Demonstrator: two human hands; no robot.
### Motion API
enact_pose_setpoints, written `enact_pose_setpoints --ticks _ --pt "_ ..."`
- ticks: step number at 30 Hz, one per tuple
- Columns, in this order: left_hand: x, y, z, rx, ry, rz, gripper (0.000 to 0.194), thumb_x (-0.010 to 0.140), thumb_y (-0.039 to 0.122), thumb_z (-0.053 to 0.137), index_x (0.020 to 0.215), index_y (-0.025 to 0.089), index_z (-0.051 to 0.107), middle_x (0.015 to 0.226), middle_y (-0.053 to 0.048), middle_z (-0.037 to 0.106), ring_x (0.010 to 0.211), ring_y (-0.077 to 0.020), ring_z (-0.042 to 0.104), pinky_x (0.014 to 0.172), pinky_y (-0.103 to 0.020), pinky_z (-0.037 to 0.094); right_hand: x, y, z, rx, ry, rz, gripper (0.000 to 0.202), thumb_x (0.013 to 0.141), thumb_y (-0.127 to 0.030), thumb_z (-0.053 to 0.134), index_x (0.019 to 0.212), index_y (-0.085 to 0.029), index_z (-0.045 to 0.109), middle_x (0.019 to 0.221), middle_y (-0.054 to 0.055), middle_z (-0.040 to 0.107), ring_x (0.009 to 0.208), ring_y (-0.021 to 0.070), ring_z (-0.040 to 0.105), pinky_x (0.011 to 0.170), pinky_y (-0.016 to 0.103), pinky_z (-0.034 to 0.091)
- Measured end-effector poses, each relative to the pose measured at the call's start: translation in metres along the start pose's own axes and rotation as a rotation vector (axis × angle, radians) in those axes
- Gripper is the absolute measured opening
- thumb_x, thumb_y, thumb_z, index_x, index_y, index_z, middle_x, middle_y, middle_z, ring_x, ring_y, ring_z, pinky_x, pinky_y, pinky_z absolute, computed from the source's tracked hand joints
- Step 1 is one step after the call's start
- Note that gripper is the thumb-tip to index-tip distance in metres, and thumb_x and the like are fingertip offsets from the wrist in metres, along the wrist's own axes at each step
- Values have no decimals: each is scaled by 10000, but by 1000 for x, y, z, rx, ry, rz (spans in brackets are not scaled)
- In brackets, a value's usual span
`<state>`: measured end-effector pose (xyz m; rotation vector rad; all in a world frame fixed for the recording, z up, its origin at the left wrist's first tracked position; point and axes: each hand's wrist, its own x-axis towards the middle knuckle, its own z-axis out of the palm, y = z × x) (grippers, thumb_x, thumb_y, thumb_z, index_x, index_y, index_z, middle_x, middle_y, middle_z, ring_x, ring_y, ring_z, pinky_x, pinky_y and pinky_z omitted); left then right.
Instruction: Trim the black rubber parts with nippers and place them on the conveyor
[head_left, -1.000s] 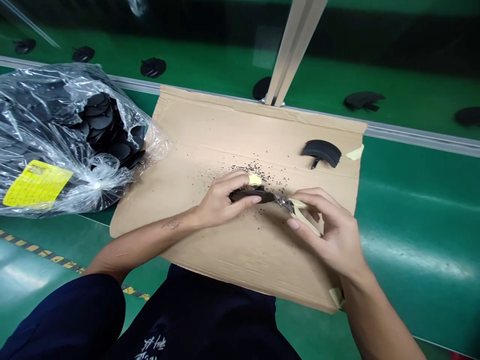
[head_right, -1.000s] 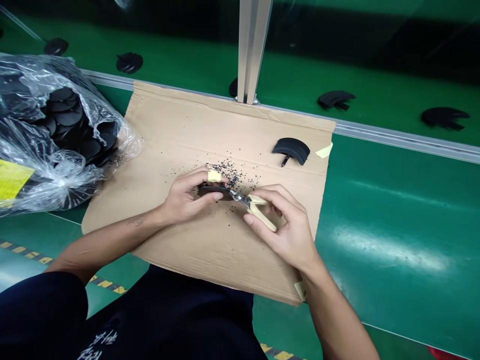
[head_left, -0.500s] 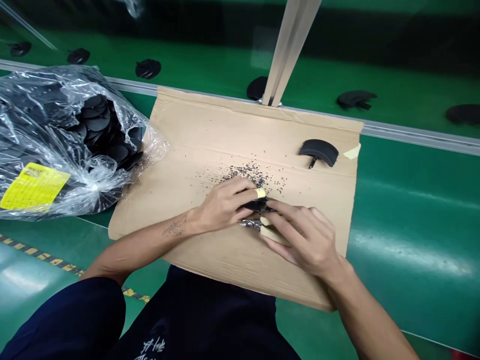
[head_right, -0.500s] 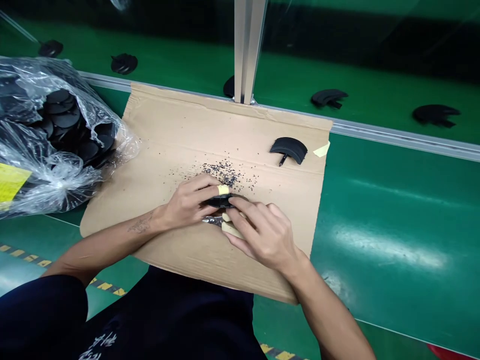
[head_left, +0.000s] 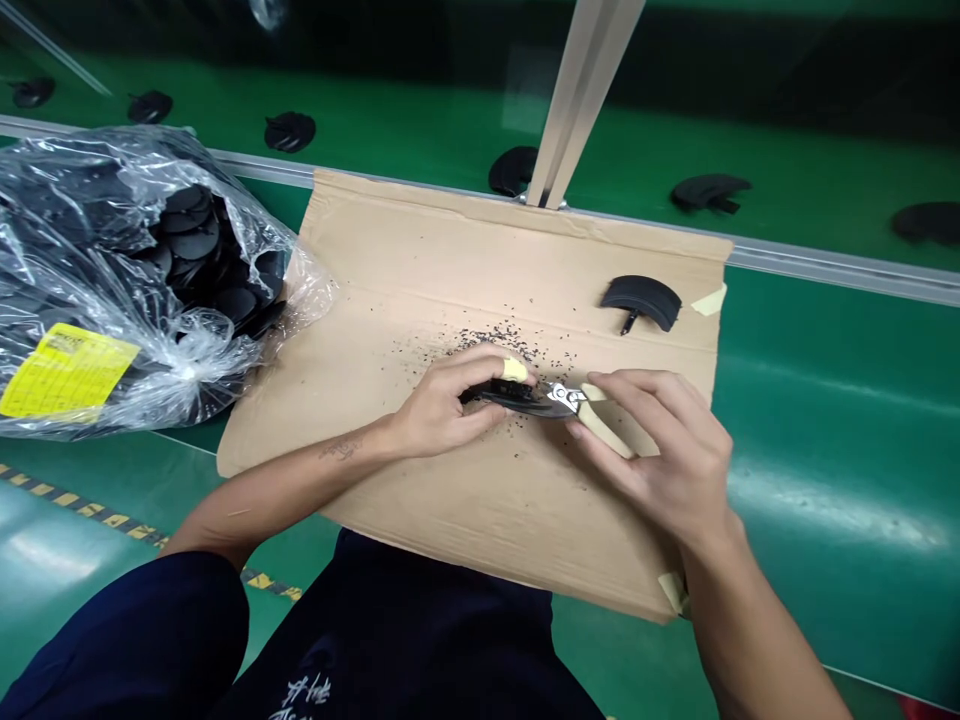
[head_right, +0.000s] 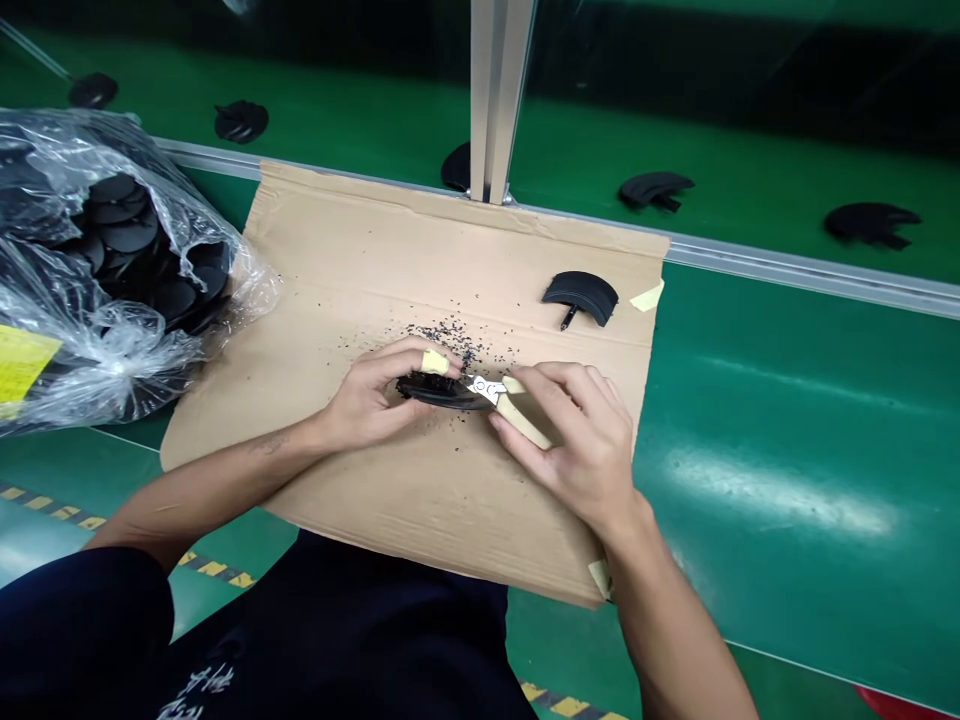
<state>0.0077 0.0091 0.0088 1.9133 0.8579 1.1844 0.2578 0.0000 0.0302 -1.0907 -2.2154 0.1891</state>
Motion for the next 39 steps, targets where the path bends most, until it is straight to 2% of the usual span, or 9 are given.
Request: enact_pose_setpoints --ticks 6,11,17,23,29,33,39 --pt "-2 -1 -1 15 -15 -10 272 897 88 638 1122 192 749 1042 -74 766 987 -155 717 874 -305 600 -2 2 -1 -27 -22 -69 412 881 -281 758 1266 -246 614 1038 83 724 857 230 677 705 384 543" --pt "-1 -2 -1 -14 -19 42 280 904 95 646 1143 193 753 1011 -72 782 952 -146 730 848 -288 605 -3 3 0 -23 10 -89 430 868 -248 777 1267 -243 617 1037 78 734 849 218 698 675 358 560" --pt "-1 -2 0 -62 -14 47 310 919 84 625 1166 216 758 1063 -74 799 952 -146 749 832 -276 611 -1 2 -1 -26 18 -103 476 855 -221 788 1297 -257 617 1017 72 744 817 213 712 647 347 569" --pt "-2 -1 -1 -120 -47 -19 286 927 142 671 1190 214 758 1087 -82 807 930 -153 775 838 -272 633 -2 4 -2 -100 16 -140 512 869 -234 775 1346 -286 593 1012 70 756 788 215 712 626 347 555" --pt "-3 -1 0 -128 -29 2 287 914 172 715 1192 221 763 1078 -75 815 938 -158 794 833 -247 656 -2 2 -1 -87 30 -156 511 875 -232 772 1350 -277 590 1003 70 752 773 202 699 583 327 524" --pt "-3 -1 0 -102 -28 67 351 911 141 710 1246 243 739 1088 -69 815 963 -164 797 836 -253 671 -3 1 -2 -137 41 -190 455 888 -234 759 1318 -250 613 970 57 753 759 185 679 605 317 505" --pt "-5 -3 0 -55 -41 138 453 902 107 711 1322 275 693 1120 -55 807 1042 -178 786 887 -269 679 -7 -2 -9 -182 -65 -130 312 936 -335 703 1244 -290 687 943 34 768 698 185 649 573 348 458"
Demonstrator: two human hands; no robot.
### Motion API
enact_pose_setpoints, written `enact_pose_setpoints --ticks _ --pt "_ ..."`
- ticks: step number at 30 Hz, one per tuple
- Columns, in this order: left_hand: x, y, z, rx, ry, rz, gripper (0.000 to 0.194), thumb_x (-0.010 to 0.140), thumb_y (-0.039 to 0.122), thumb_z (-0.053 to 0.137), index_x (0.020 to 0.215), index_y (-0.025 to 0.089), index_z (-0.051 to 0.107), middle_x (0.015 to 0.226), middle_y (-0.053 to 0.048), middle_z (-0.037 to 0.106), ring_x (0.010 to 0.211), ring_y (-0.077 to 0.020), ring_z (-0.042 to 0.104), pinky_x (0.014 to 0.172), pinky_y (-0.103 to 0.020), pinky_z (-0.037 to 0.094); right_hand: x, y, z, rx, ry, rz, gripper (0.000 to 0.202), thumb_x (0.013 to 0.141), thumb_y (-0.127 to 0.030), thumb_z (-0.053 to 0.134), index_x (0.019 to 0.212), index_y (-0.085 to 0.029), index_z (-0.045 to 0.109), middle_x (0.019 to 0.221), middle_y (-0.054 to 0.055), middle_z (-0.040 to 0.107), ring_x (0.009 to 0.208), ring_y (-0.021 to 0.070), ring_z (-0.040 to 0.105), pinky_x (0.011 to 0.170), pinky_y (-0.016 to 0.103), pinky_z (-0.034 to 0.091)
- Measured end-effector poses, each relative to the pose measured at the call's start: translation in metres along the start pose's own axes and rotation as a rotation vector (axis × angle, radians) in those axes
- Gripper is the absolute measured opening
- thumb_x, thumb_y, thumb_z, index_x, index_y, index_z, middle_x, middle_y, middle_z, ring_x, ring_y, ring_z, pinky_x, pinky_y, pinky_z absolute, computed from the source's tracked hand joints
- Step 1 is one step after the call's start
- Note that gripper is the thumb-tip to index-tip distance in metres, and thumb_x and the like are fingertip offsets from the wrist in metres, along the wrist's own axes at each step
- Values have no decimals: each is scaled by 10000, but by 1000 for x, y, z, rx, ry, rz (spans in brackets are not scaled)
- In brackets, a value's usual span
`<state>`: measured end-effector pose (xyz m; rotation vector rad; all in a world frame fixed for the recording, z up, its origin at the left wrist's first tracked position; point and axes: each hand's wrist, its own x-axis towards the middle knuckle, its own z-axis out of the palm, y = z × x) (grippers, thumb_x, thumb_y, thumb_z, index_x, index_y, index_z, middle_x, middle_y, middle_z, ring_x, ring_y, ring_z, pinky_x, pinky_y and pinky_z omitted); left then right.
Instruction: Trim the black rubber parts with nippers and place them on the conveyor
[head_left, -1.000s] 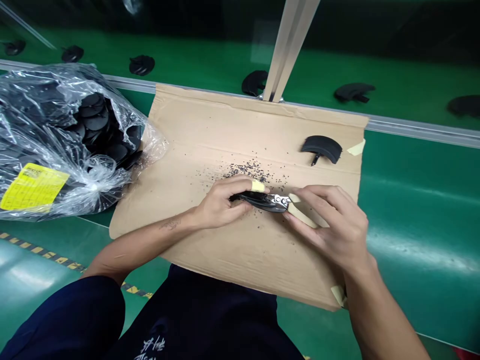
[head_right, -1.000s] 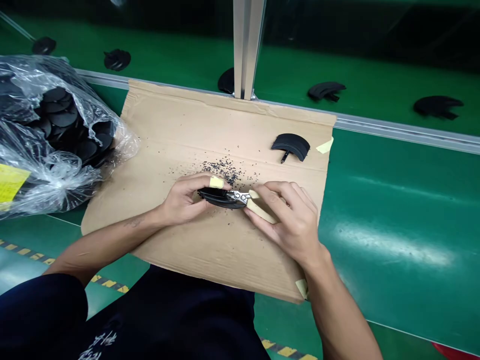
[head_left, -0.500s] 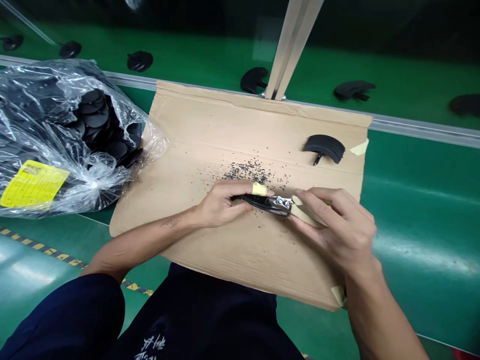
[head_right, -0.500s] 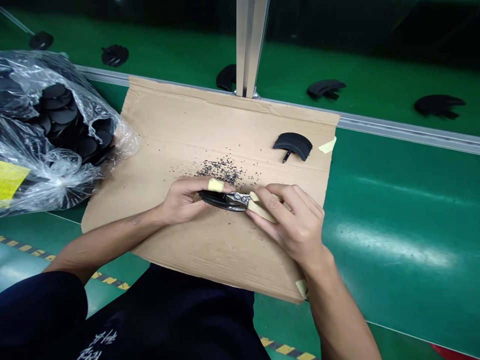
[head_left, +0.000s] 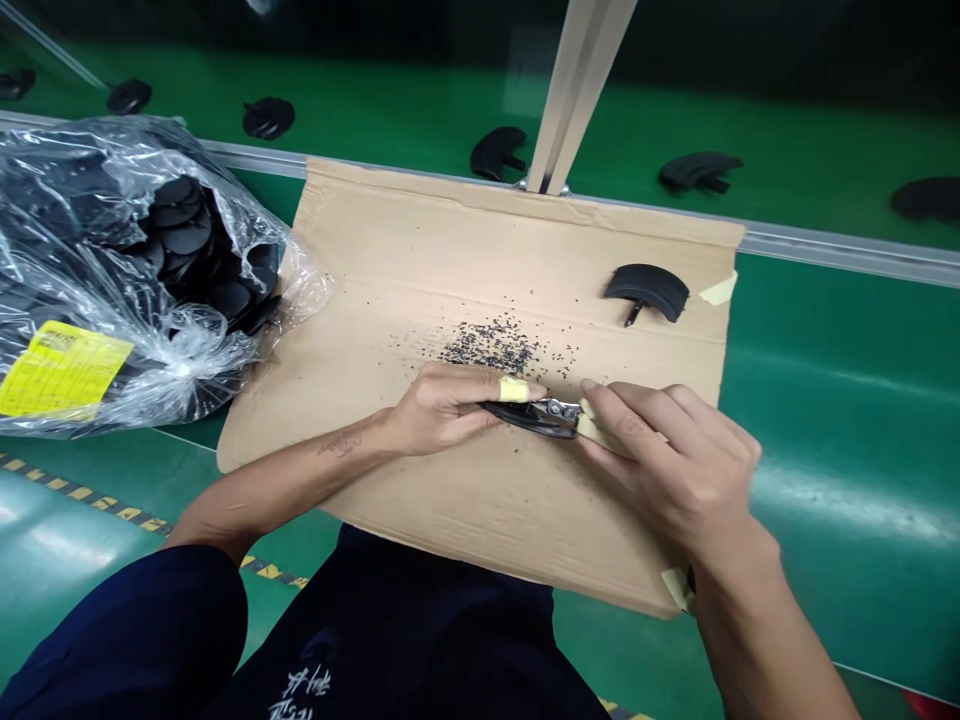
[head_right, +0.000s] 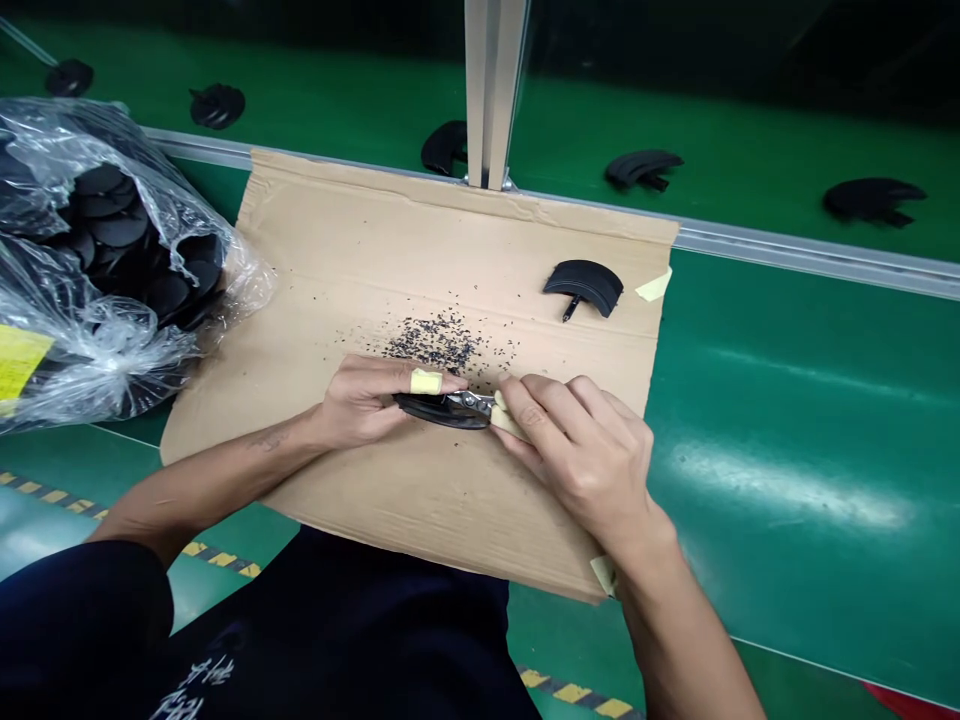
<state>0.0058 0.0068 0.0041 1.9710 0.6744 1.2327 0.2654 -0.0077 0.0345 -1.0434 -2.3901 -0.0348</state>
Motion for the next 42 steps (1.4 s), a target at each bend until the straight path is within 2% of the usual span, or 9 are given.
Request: enact_pose_setpoints --ticks 6,11,14,18,23,27,34,39,42 --pt "-1 0 -2 15 -40 28 487 914 117 702 1373 273 652 1141 -66 801 1004 -171 793 851 -263 684 2 -2 -4 70 -26 -5 281 937 -256 701 1217 -273 701 942 31 774 705 182 670 576 335 497" --pt "1 3 -3 37 -62 28 437 919 126 701 1347 210 675 1137 -115 799 1004 -176 790 863 -262 667 9 -4 -3 508 -87 117 338 933 -204 691 1266 -257 672 1118 73 763 941 209 738 764 343 613" --pt "2 2 -3 38 -43 29 422 918 162 713 1337 193 680 1090 -122 807 936 -160 790 795 -233 653 11 -4 -2 617 -104 193 336 923 -212 705 1255 -259 686 1130 82 761 978 219 744 812 360 627" --pt "1 0 -2 76 -20 22 399 911 206 730 1308 200 691 1001 -84 813 862 -137 772 742 -227 632 9 -2 -2 486 -50 173 381 899 -215 742 1271 -249 671 1097 89 757 932 218 741 788 365 624" --pt "1 -2 -2 114 -29 46 423 917 157 697 1338 161 651 1077 -107 798 971 -152 761 853 -266 631 6 0 1 311 -25 113 369 903 -234 737 1259 -191 651 1040 104 744 906 221 724 749 349 603" --pt "3 -1 -3 178 -78 43 347 933 163 667 1280 161 672 991 -82 768 860 -127 718 739 -238 604 5 0 4 192 -30 91 324 929 -266 707 1235 -183 637 1013 83 741 870 199 699 735 318 565" --pt "4 -1 -3 284 -56 -1 336 944 189 633 1280 183 650 890 -40 710 786 -136 625 706 -276 550 5 2 7 -238 -21 30 299 949 -320 667 1218 -194 633 945 72 746 821 215 597 682 350 356" --pt "3 -2 -5 269 -9 -31 291 917 136 620 1197 189 676 951 -53 734 847 -150 637 747 -292 534 6 3 5 -238 1 68 302 948 -349 656 1197 -181 627 974 85 735 866 236 558 742 364 334" --pt "2 -3 -5 215 19 -60 312 904 150 648 1213 191 669 1058 -78 757 944 -170 672 822 -313 550 5 6 1 -128 -151 139 292 964 -398 601 1161 -188 641 1024 98 721 931 263 562 793 381 366"
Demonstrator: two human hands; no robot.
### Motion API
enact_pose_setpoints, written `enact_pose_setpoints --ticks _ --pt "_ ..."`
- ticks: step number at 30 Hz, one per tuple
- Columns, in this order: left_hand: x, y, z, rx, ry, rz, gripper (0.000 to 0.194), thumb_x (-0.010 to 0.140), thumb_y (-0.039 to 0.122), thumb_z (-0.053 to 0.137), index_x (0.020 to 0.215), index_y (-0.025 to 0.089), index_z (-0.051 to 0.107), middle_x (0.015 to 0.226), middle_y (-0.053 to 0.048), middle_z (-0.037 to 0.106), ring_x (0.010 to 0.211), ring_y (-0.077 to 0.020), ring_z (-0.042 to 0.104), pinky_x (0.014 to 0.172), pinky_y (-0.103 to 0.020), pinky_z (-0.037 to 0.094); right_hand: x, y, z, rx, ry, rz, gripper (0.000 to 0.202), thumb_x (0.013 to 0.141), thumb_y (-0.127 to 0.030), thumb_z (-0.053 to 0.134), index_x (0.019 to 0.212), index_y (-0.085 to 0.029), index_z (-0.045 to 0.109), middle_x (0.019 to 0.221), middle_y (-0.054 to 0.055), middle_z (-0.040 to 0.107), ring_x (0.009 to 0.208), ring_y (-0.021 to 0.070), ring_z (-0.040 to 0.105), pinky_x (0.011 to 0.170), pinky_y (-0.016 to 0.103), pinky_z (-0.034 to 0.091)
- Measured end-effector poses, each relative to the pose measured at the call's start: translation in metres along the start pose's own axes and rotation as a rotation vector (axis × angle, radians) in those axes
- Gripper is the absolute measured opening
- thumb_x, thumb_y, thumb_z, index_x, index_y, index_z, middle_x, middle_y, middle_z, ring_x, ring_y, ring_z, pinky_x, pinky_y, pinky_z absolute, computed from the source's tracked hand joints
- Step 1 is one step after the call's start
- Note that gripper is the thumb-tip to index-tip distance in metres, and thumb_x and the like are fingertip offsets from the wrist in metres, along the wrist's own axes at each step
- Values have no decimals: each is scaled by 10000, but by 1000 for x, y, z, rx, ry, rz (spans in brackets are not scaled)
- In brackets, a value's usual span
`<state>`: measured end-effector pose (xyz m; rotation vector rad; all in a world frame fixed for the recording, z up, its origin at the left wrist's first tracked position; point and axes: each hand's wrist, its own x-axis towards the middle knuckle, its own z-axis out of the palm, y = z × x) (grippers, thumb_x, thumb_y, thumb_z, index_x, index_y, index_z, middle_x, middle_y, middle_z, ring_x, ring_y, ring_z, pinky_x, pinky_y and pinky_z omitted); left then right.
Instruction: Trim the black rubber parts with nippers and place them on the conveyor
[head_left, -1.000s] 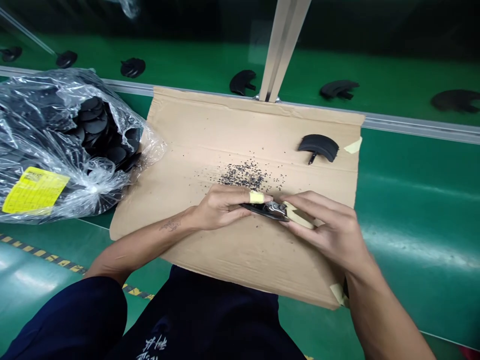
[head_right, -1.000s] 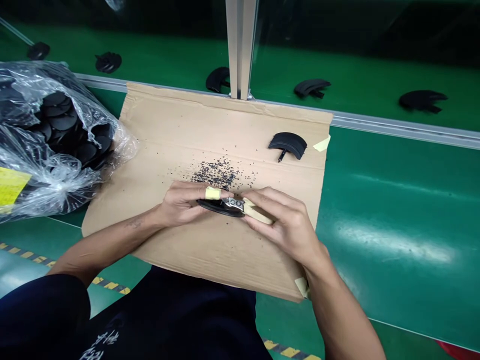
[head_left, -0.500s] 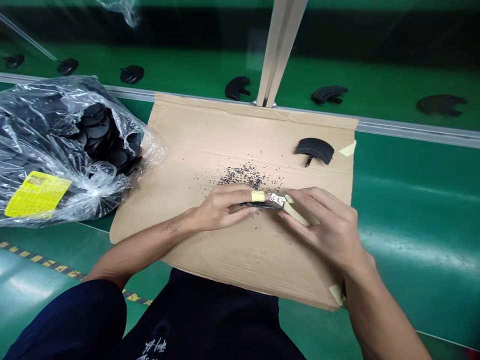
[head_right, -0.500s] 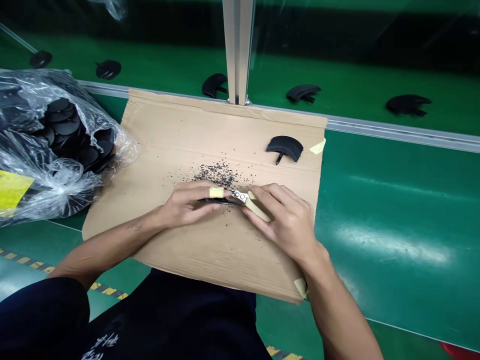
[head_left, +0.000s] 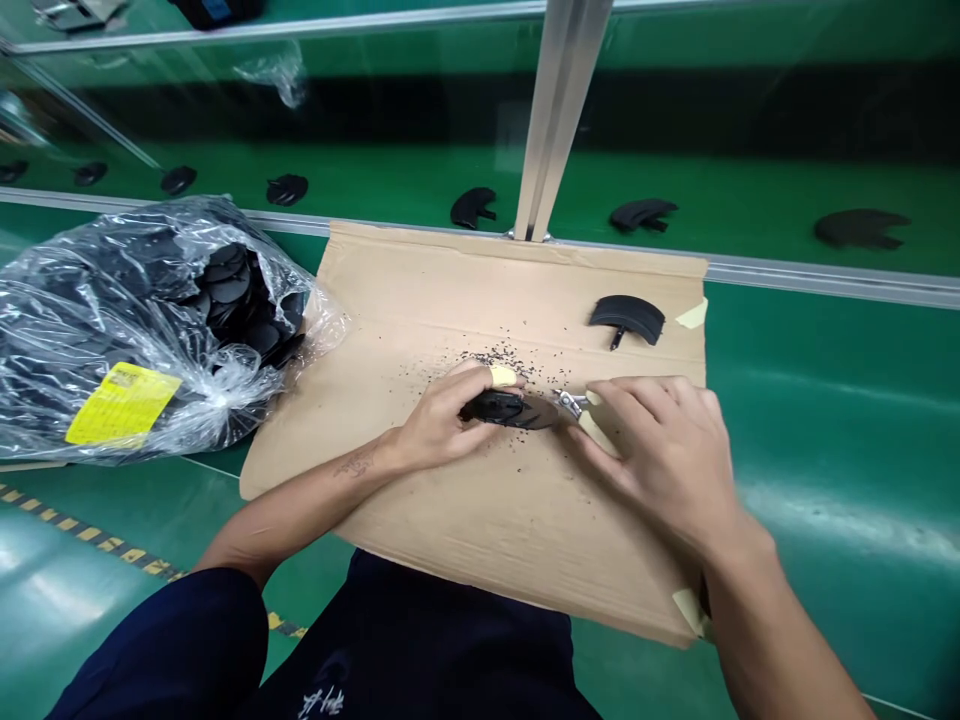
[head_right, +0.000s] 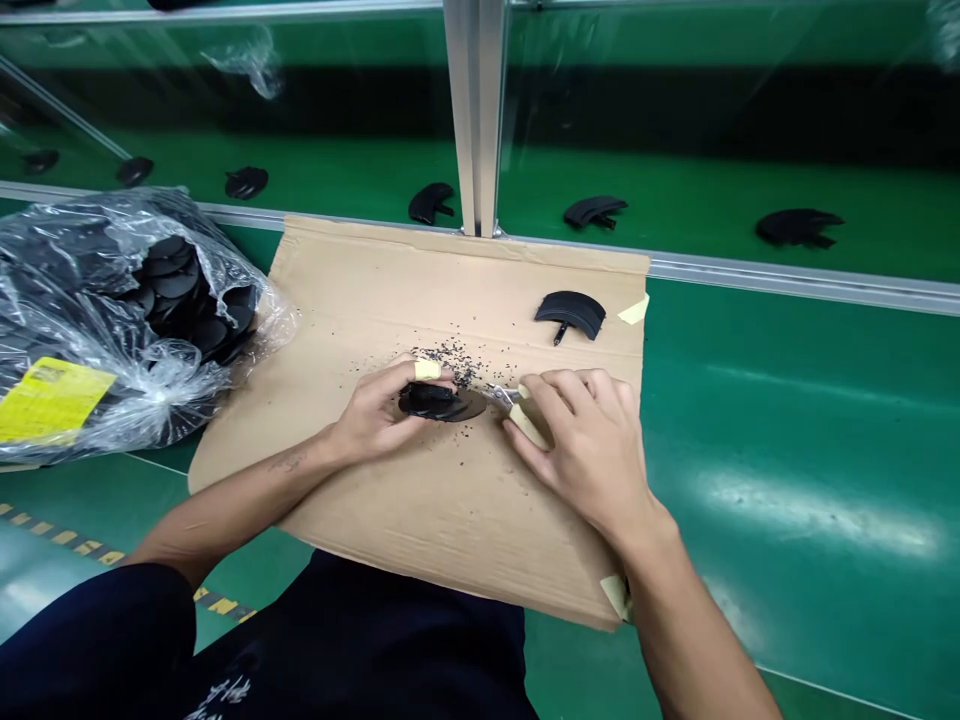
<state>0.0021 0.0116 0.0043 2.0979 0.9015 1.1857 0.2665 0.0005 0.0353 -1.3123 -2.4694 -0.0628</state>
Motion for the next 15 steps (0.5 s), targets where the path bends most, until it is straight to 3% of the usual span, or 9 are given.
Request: enact_pose_setpoints --ticks 4,7,10,12,15 --pt "2 3 2 -196 100 -212 234 918 273 693 1136 188 696 1044 -66 757 948 -164 692 851 -296 552 -2 8 0 97 -227 -35 307 971 -429 535 1115 -187 658 1097 115 697 996 293 564 856 421 417" --pt "12 1 -4 -466 260 -488 353 901 480 713 1073 172 698 1003 -61 749 982 -184 702 893 -307 560 -3 13 6 114 -217 -55 333 977 -451 507 1112 -195 671 1105 126 684 998 300 575 839 427 438" --pt "33 -16 -26 -626 397 -602 567 921 669 582 1096 144 703 1060 -116 751 1175 -262 678 1034 -407 540 -5 19 16 102 -143 -90 339 977 -471 499 1076 -201 678 1057 127 681 946 297 586 786 418 448" --pt "56 -35 -49 -544 462 -558 615 956 694 486 1120 141 697 1107 -135 751 1248 -284 652 1087 -445 518 -6 22 21 83 -92 -123 361 984 -493 487 1062 -196 676 1036 128 678 913 295 588 750 410 450" --pt "100 -73 -87 -133 476 -448 533 1014 609 418 1174 164 662 1212 -121 730 1277 -268 639 1121 -428 499 -9 25 25 58 -19 -148 440 1007 -549 432 1045 -183 672 1028 135 676 895 294 593 728 407 455"
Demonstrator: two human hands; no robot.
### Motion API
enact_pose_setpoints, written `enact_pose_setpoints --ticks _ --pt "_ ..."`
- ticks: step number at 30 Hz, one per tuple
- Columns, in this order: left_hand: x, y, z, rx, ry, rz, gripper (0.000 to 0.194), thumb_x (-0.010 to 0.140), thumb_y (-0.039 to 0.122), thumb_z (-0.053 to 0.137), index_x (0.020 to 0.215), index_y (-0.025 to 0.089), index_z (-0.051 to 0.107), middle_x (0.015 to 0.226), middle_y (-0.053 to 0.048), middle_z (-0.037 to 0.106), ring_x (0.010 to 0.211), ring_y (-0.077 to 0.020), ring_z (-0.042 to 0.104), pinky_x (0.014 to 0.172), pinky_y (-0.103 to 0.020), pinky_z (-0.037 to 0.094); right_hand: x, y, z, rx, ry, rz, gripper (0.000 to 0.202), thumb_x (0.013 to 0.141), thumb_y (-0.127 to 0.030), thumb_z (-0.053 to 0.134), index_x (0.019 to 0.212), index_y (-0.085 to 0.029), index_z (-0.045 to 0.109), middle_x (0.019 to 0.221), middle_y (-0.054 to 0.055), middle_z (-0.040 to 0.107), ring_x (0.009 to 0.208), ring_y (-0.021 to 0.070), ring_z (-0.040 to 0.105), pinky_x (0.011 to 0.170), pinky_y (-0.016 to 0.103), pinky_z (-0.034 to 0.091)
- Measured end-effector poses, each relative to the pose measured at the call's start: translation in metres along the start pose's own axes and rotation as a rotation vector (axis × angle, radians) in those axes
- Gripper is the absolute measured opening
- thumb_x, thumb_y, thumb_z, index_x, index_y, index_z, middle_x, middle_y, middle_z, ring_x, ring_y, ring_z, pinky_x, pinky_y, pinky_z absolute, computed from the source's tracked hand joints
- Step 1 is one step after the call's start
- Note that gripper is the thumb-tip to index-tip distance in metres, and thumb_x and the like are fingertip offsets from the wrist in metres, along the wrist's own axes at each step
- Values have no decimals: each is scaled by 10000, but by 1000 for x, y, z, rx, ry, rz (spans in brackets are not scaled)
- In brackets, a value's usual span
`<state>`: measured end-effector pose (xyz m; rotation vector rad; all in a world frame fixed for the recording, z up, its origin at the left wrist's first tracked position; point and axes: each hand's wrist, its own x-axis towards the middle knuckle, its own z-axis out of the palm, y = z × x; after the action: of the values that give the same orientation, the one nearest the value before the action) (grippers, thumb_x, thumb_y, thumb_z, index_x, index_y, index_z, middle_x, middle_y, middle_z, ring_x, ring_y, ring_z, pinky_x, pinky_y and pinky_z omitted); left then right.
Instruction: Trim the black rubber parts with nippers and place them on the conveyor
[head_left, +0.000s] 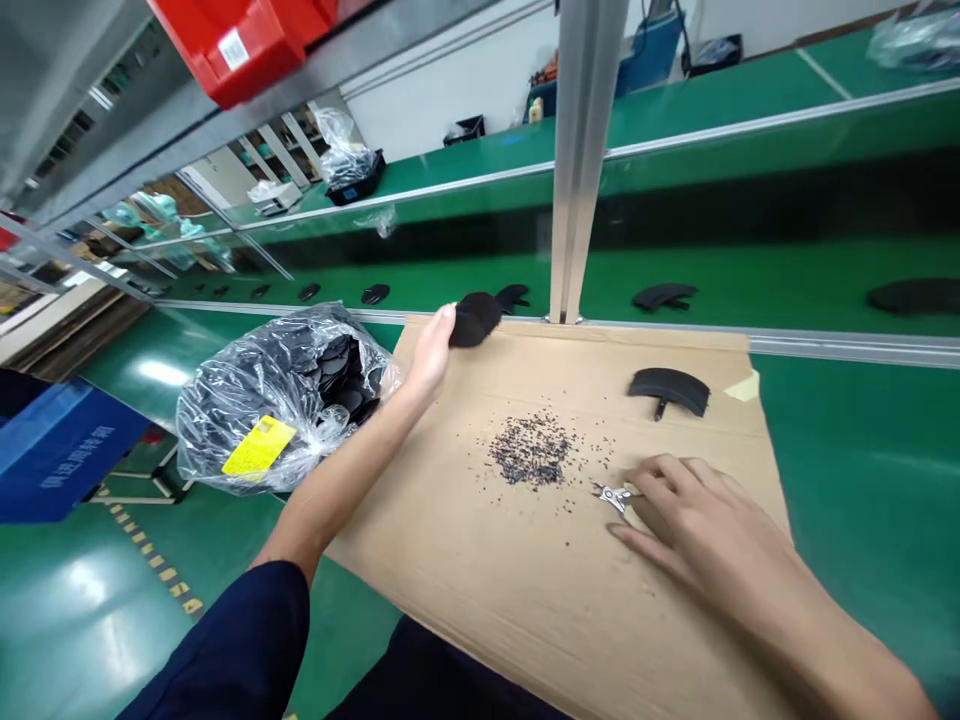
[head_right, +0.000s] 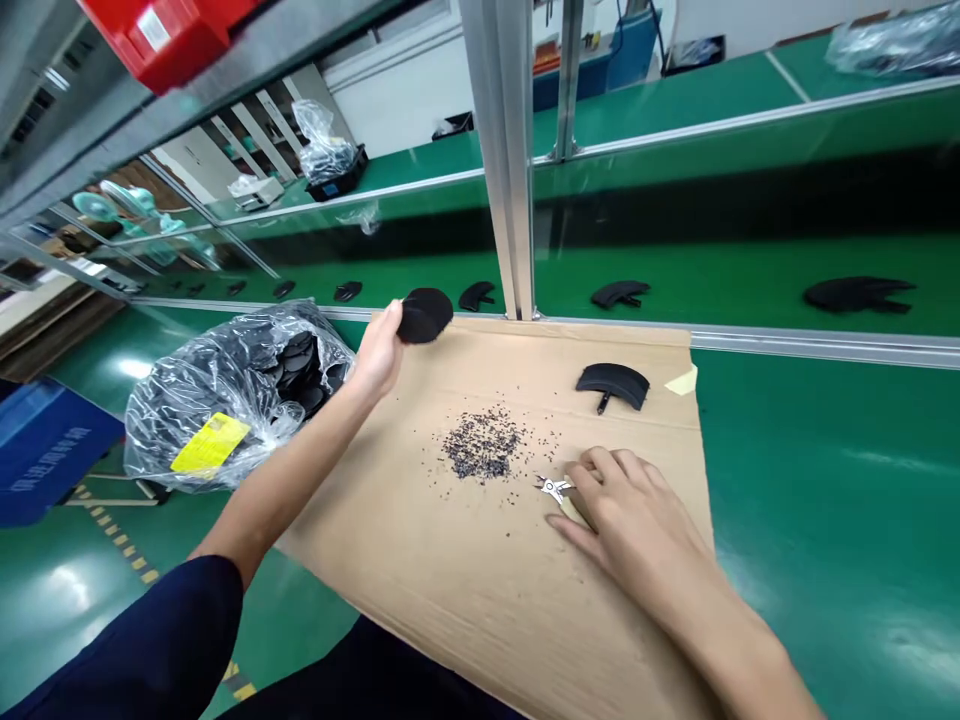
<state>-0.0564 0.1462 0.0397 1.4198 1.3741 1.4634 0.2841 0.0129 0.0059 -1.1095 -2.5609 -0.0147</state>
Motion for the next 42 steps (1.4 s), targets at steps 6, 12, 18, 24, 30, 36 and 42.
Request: enact_pose_setpoints --ticks 6,12,18,24,30,36,42 --pt "99 -19 -7 549 -111 110 330 877 205 643 1200 141 649 1359 -136 673 1344 -272 590 1200 -398 422 1 -3 5 15 56 43 446 1014 -578 441 974 -200 673 974 114 679 869 268 601 735 387 465" --pt "126 -41 -5 721 -169 31 274 759 117 638 1018 151 721 1185 -121 743 1291 -335 609 1232 -501 360 -1 -8 1 33 10 98 380 1009 -527 500 946 -201 687 977 108 674 887 267 609 732 385 491" --pt "133 -50 38 694 -267 22 309 806 175 659 1112 170 696 1217 -115 731 1264 -290 608 1177 -435 399 -2 -10 -6 48 -33 119 354 1013 -491 505 967 -195 692 995 118 679 892 276 619 739 408 517" --pt "129 -33 55 539 -231 -39 369 590 34 746 924 151 642 1034 -91 707 1108 -271 640 1099 -430 452 0 -11 -7 73 -27 128 264 994 -437 567 955 -203 681 968 102 682 881 268 624 719 390 519" --pt "83 12 38 258 -138 -75 316 695 264 776 791 189 484 766 20 602 775 -156 638 813 -336 561 5 -16 -9 165 174 173 245 1017 -367 524 970 -185 680 977 117 705 914 267 646 768 407 552" --pt "-45 31 52 -118 -334 -89 540 633 480 908 828 194 493 792 42 604 748 -102 634 726 -237 566 12 -34 -19 685 278 374 391 980 -452 576 1266 -192 634 1090 117 708 949 236 698 826 409 605" --pt "-141 36 71 -272 -667 -109 458 773 541 824 939 206 559 902 -17 678 840 -145 707 797 -279 583 19 -43 -22 1113 134 543 436 828 -592 715 1003 -193 702 963 92 737 859 232 705 767 367 603"
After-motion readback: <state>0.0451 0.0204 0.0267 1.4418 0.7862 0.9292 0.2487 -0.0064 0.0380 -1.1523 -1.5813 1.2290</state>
